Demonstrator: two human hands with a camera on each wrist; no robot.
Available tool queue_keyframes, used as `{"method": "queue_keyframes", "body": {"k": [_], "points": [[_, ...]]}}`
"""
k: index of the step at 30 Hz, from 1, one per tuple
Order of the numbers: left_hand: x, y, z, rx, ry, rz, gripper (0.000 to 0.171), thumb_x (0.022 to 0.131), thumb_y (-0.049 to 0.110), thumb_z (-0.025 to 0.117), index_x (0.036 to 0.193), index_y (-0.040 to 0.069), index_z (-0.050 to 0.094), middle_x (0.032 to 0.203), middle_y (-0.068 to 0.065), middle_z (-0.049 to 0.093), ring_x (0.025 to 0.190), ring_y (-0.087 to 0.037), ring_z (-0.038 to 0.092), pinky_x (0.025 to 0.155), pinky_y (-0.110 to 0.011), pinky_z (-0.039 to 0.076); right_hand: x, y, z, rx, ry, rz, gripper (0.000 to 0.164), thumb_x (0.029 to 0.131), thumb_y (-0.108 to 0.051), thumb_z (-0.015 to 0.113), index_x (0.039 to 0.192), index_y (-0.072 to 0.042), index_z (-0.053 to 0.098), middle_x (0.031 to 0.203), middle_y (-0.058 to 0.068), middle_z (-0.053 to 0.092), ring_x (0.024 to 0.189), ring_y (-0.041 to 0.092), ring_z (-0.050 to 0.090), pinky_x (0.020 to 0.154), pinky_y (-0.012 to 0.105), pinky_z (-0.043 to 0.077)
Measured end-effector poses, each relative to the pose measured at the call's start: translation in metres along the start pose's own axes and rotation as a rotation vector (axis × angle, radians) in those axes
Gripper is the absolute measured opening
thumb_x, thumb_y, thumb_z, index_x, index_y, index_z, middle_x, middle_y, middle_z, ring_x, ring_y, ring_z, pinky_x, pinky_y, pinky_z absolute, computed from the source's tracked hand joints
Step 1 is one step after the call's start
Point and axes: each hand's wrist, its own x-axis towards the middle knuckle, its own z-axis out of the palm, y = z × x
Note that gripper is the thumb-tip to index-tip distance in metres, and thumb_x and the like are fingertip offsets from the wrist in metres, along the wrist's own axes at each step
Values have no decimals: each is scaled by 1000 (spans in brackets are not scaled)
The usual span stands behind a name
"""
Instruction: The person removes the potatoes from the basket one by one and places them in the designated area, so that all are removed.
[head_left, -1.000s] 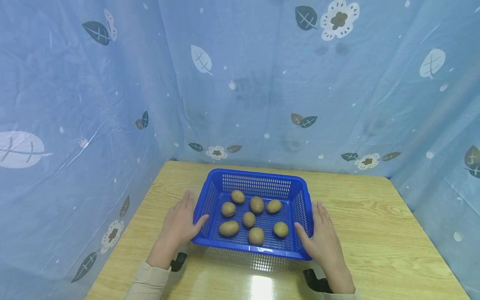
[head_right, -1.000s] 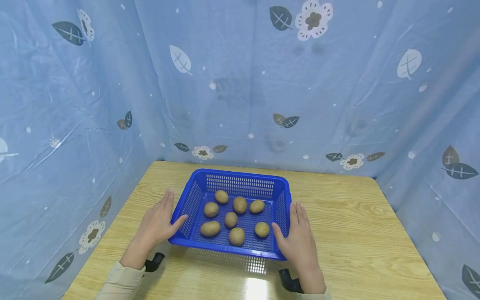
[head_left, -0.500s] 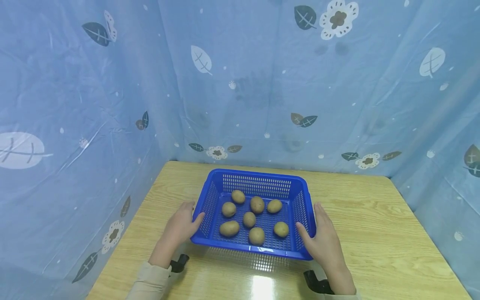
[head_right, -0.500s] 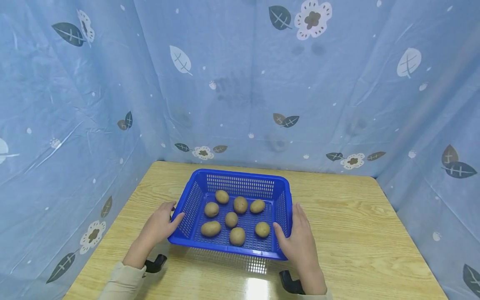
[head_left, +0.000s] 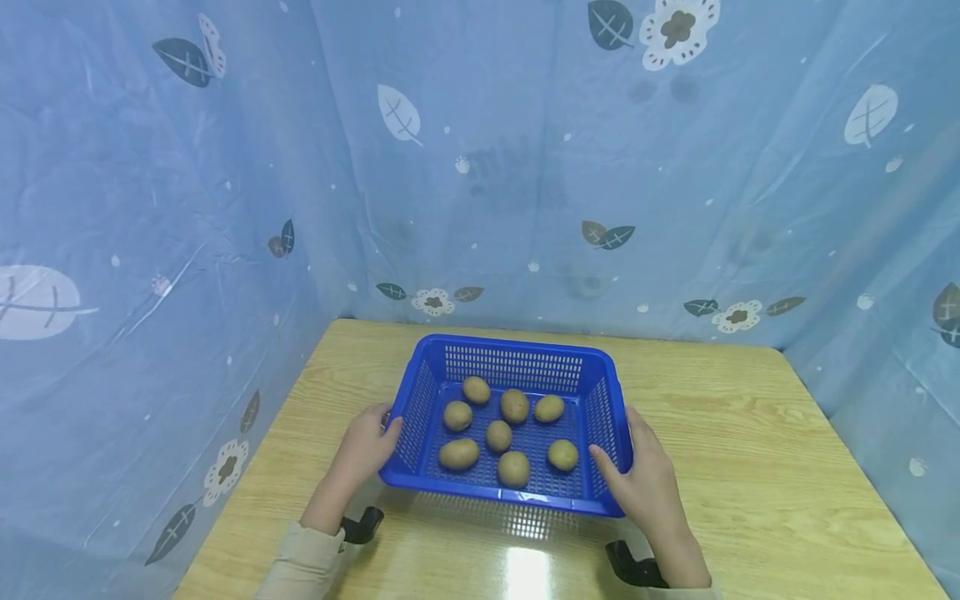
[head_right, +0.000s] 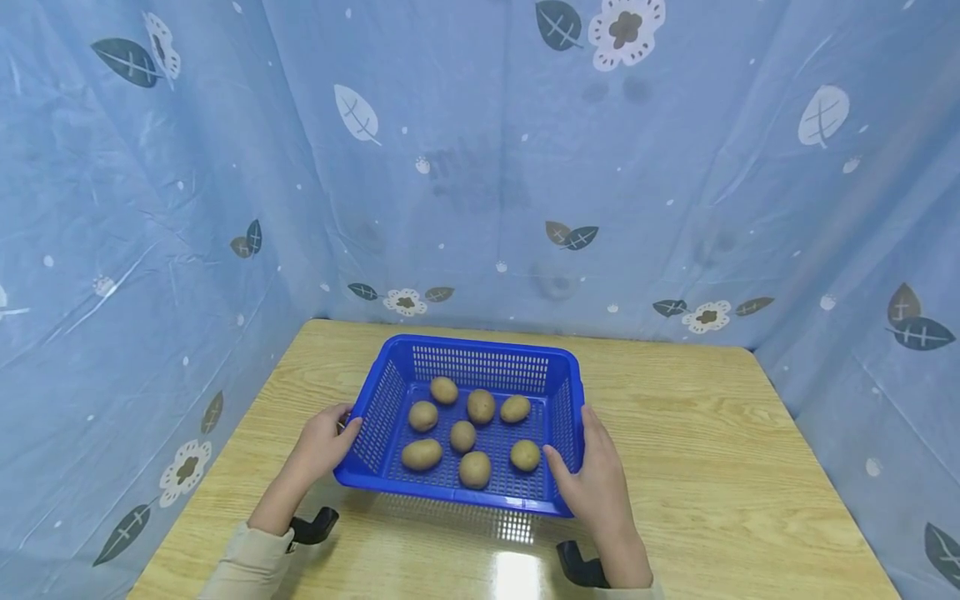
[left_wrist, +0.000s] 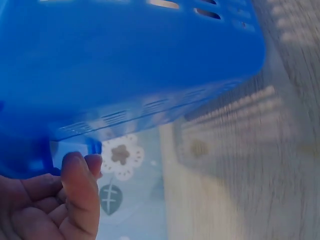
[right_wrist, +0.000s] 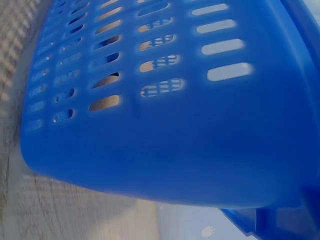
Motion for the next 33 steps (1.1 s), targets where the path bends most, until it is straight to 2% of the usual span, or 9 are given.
{"method": "queue_keyframes", "body": {"k": [9,15,21,33], "points": [[5,-1,0,-115,-16,-75,36,94,14,53,121,-9,56,97,-17,67,78,-20,65,67,-35,56,1,-4,-3,38,-17,26,78,88,-36,66,145,3,29,144,28,38,127,48,41,98,62,38],[5,-3,-1,-175,-44,-100,36,95,14,53,122,-9,55,102,-20,67,81,-22,67,69,-37,57,2,-5,-4,81,-55,58,78,87,-38,67,144,1,31,141,28,41,120,48,48,92,60,45],[7,-3,-3,-233,-73,-146,36,95,14,53,123,-9,54,98,-18,67,79,-20,66,68,-34,56,2,-6,-4,162,-92,69,77,86,-38,68,144,-1,33,143,28,39,123,48,47,95,53,44],[8,-2,-5,-241,-96,-165,37,96,14,54,123,-11,53,101,-20,67,83,-23,67,74,-37,56,4,-8,-8,235,-147,66,73,88,-33,68,143,-1,33,145,24,39,127,43,44,101,46,40]]}}
